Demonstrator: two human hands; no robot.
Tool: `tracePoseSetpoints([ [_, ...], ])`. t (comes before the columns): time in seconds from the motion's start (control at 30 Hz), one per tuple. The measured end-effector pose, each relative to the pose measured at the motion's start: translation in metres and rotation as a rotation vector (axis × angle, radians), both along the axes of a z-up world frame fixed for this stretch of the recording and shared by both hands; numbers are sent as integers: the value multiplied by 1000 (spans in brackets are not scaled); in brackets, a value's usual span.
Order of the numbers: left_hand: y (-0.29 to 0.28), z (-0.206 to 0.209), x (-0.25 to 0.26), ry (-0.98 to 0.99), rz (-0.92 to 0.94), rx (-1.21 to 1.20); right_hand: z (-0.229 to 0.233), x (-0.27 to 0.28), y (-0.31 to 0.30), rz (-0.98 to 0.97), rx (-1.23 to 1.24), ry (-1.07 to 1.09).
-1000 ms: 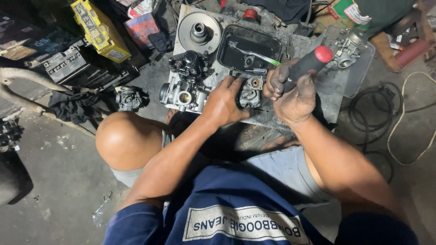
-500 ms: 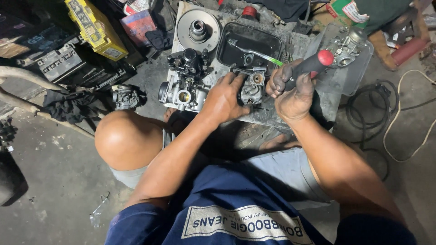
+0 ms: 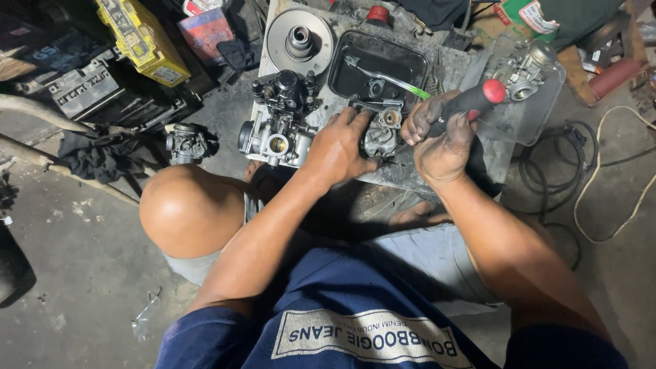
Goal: The person uses a screwdriver to unscrew and disassemble a carburetor component on a workbench. They remove a small part from the assembly and place it into a black tray containing other tools and parts.
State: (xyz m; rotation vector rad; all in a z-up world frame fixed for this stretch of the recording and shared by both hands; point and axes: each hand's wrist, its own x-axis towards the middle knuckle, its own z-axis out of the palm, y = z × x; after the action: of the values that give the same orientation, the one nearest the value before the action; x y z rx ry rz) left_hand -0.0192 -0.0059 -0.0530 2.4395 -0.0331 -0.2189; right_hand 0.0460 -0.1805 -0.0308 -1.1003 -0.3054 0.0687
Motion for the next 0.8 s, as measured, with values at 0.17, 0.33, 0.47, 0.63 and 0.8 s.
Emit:
tracePoseSetpoints([
  [0.17,1,-5,2,13,10,-11,2,-3,0,-19,-12,-21],
  [0.33,1,0,1,4,-7,2,2,-1,0,-48,-15,-9],
  [0.47,1,2,2,1,-3,11,2,-1,1,-60,6,-16],
  [0.63,-1,-3,2,4,4,15,0,-2,-1,-40,-1,-48],
  [0.8,-1,-2,4,1,4,21,0,-7,-1,-23,0,-61],
])
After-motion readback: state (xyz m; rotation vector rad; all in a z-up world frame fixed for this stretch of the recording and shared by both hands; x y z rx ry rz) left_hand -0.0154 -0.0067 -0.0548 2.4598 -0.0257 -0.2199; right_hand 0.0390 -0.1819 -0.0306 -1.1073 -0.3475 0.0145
